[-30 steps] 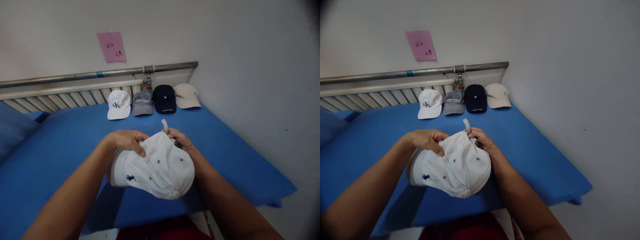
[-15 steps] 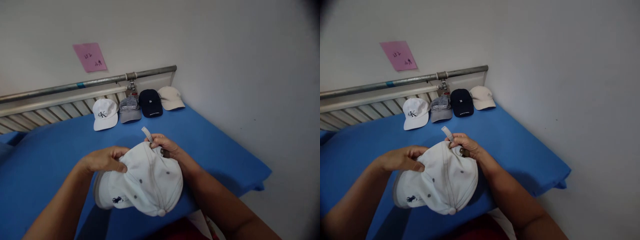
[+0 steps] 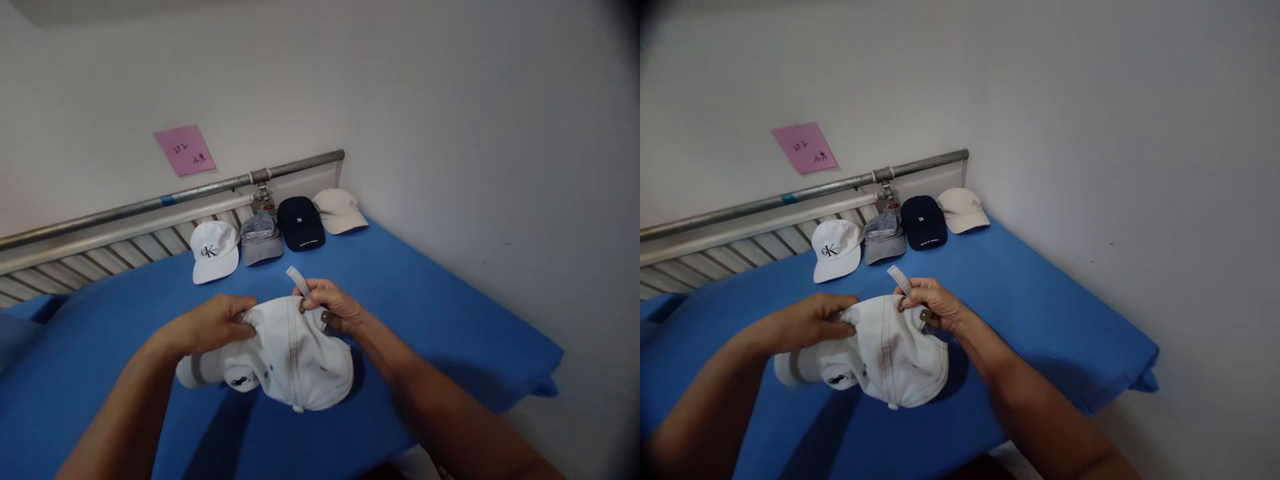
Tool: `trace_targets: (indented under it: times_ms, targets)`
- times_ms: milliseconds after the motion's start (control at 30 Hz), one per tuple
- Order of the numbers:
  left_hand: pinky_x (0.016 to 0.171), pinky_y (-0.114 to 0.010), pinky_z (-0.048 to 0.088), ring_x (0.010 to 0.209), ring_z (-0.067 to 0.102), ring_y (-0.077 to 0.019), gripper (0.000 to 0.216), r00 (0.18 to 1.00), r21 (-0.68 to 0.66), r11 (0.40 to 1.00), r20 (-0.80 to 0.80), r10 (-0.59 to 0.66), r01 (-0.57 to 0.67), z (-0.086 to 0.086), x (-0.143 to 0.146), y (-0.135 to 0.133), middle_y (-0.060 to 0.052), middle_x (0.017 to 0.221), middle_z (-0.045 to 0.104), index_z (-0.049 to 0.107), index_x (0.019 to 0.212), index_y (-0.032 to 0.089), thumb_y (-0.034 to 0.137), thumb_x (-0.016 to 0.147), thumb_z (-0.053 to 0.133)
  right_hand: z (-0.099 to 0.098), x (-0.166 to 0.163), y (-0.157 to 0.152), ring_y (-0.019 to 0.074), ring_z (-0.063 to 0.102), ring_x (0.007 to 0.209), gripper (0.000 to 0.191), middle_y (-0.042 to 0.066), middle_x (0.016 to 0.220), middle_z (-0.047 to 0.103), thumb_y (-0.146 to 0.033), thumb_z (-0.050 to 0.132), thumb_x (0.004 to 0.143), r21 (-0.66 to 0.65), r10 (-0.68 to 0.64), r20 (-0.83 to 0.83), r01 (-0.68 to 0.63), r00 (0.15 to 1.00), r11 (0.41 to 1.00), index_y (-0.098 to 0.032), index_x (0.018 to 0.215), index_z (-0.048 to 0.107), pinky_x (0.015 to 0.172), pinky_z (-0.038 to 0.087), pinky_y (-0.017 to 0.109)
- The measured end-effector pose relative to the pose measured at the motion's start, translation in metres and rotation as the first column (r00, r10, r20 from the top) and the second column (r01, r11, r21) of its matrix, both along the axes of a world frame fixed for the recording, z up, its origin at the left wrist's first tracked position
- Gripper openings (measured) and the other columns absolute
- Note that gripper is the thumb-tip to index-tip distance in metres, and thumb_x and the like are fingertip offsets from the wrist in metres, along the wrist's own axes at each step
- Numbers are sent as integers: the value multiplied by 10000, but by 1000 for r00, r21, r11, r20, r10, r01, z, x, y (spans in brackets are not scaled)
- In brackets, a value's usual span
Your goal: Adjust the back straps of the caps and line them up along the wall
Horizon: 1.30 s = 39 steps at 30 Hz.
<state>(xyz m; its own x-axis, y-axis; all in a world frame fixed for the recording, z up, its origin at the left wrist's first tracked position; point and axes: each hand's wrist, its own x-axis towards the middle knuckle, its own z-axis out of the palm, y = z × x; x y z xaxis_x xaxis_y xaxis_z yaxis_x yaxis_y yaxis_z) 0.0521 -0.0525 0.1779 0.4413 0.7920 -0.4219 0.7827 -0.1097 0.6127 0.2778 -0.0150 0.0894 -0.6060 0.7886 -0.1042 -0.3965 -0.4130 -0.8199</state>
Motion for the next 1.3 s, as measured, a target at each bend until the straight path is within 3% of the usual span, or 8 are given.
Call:
trace_targets:
  times_ms: [133,300,433,667,800,933,1133,1300]
  targets:
    - [576,-241,378,640,547,-164,93,993,201,979,-108,42,-20,-3,6,2,18,680,590,574,764,194,262,803,523,1,1,1,57,501,416,191,-28,563,636,-134,641,509,19,-33,21,33,999,999,-147,698,667,390,345,153]
    - [815,-366,393,874,575,-258,132,963,572,819,-241,124,38,-6,20,1,-54,850,666,617,818,203,177,766,498,1,-4,-6,63,496,463,157,-30,586,627,-140,636,552,128,-168,32,163,985,978,-159,705,666,427,335,168]
    - [814,-348,417,949,568,-249,254,997,447,893,-80,-23,56,-5,35,-6,-61,1023,659,630,1039,210,280,818,527,-1,-8,-12,69,488,502,138,-42,577,595,-145,669,556,244,-189,78,165,979,956,-162,693,671,470,353,178]
    - [627,-251,400,726,532,-157,233,983,265,963,184,-3,-46,-20,41,11,-3,779,599,625,881,184,391,874,517,-3,-7,1,33,342,382,198,-33,587,578,-355,654,693,120,-265,-16,265,964,957,-159,707,632,343,227,172]
    - [676,-251,406,797,540,-168,185,959,519,828,274,71,-210,-15,49,37,-24,856,611,619,907,181,330,864,519,-3,4,16,27,316,353,253,-56,549,539,-401,691,667,-57,-467,-178,465,866,884,-169,721,605,304,215,159]
    - [719,-265,405,828,539,-171,182,886,652,660,462,45,-374,-5,59,54,-36,911,619,621,937,169,287,852,512,-1,19,24,7,257,331,244,-69,527,519,-368,712,661,-157,-444,-343,415,828,896,-172,708,574,300,214,133]
    - [666,-267,402,721,527,-157,129,893,432,862,447,50,-264,-24,30,44,-10,792,604,612,857,170,225,814,503,-3,17,14,14,298,341,262,-52,549,519,-405,659,749,-26,-269,-299,274,915,961,-154,730,587,309,239,140]
    - [850,-332,386,935,546,-212,204,950,425,900,309,-38,-102,-42,-7,13,-43,962,644,690,969,211,256,838,539,-8,-4,0,20,271,345,267,-74,528,495,-423,663,776,91,-117,-110,127,987,988,-179,860,597,317,224,134]
